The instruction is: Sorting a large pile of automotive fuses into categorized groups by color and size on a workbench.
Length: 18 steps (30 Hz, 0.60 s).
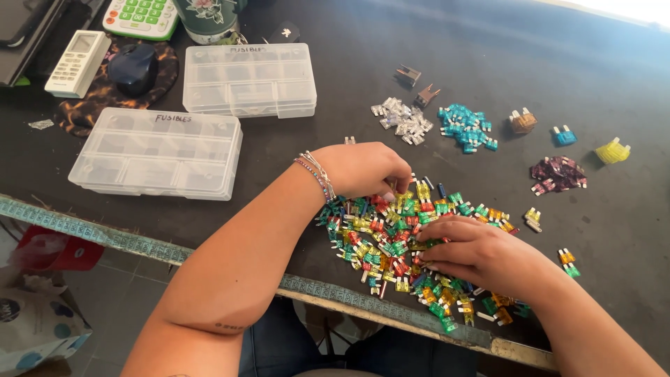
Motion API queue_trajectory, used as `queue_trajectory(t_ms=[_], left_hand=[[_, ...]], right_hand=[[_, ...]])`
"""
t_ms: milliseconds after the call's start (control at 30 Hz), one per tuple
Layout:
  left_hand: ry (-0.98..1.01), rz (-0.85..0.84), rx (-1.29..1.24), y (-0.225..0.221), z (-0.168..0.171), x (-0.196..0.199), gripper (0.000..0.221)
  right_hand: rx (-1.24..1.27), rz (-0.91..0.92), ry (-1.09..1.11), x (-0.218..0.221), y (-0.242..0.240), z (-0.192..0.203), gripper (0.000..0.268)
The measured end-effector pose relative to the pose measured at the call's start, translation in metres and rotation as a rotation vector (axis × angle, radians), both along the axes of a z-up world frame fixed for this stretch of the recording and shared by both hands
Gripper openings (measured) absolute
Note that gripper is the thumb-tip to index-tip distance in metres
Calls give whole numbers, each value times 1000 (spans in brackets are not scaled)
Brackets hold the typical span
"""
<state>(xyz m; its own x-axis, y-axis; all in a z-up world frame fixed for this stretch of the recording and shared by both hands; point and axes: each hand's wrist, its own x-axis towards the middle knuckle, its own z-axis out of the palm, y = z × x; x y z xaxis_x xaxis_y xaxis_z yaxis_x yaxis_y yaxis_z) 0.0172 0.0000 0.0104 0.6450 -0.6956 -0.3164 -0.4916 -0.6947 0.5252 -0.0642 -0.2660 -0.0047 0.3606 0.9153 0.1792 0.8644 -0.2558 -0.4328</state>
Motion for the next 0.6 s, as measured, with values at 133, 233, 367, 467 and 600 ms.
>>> queue_trajectory(t_ms=[133, 233, 367, 467, 600], left_hand=[[6, -11, 6, 0, -4, 2, 21], [-8, -16, -7, 2, -2, 2, 16], [-1, -14, 9, 3, 4, 0, 20], [11, -18, -5, 4, 7, -1, 22], [72, -11, 19, 5, 23, -8, 35]], right_hand=[[33, 17, 16, 0, -1, 2, 18], [66, -34, 12, -1, -1, 6, 18], [102, -40, -46, 1, -2, 10, 15], [88, -89, -81, 3, -7, 9, 14], [11, -129, -81, 7, -9, 10, 35]])
